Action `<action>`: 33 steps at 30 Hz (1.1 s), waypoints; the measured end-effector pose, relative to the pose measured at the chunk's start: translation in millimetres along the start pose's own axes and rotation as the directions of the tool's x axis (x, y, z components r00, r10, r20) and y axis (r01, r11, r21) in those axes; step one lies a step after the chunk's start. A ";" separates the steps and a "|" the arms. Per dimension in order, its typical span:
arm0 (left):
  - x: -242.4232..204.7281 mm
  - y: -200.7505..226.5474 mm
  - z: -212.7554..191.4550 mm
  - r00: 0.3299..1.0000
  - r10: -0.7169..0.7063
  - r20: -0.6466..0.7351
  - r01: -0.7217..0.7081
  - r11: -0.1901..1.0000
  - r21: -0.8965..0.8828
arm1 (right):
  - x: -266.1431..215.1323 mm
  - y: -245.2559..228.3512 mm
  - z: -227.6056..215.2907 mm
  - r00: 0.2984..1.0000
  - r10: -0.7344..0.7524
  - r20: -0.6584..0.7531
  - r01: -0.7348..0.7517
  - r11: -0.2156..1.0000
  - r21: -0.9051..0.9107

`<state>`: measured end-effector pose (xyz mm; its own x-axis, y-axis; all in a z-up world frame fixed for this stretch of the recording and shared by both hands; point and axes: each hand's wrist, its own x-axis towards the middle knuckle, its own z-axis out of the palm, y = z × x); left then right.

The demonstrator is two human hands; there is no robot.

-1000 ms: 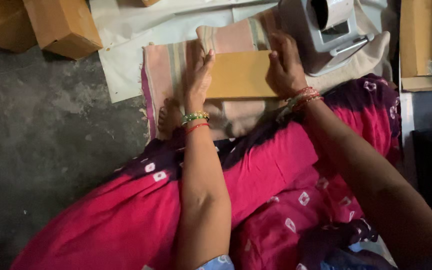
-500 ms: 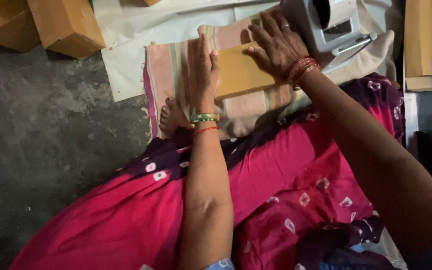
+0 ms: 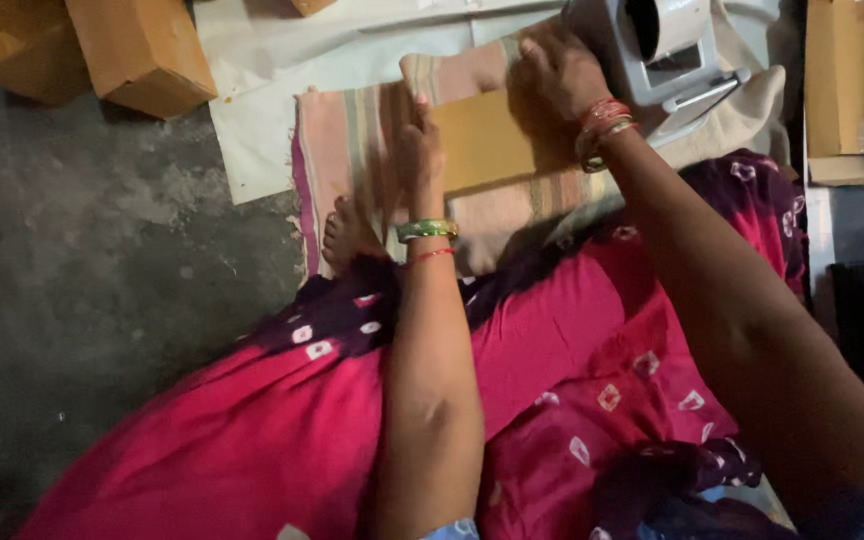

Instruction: The person sits on the floor and seals a small cardboard box using a handheld tape dispenser. They apply tape to the box flaps, press it down, and smooth the edges to secure the package.

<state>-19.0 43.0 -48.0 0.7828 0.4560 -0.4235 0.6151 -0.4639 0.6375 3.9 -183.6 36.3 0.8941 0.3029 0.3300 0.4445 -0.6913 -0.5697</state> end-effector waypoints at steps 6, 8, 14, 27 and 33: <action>-34.0 31.8 -27.7 0.909 -0.027 -0.416 -0.150 0.911 -0.385 | 10.8 -3.2 -27.9 0.932 0.325 0.160 -0.244 0.234 0.941; -36.8 36.7 -35.6 0.846 0.114 -0.521 -0.491 0.546 -0.679 | 10.7 -11.6 -35.4 0.944 0.297 0.146 -0.146 -0.022 0.989; -22.9 16.7 -53.5 0.864 0.422 -0.276 -0.394 0.225 -0.891 | -21.7 -25.4 -62.5 0.998 0.022 -0.055 0.043 0.358 0.933; -18.7 13.4 -57.2 0.977 0.163 0.137 -0.192 0.952 0.237 | -68.3 -49.6 -17.5 0.928 0.139 0.345 0.020 0.908 -0.419; -68.1 30.1 -10.3 0.935 0.165 -0.315 -0.045 0.934 0.355 | -83.4 -60.7 59.6 0.977 -0.164 0.135 0.212 0.795 -0.569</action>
<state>-54.7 5.8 6.7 0.8033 0.5890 -0.0882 0.5727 -0.7232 0.3861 -94.3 -127.8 -1.5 0.8084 0.4980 0.3140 0.5111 -0.8583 0.0453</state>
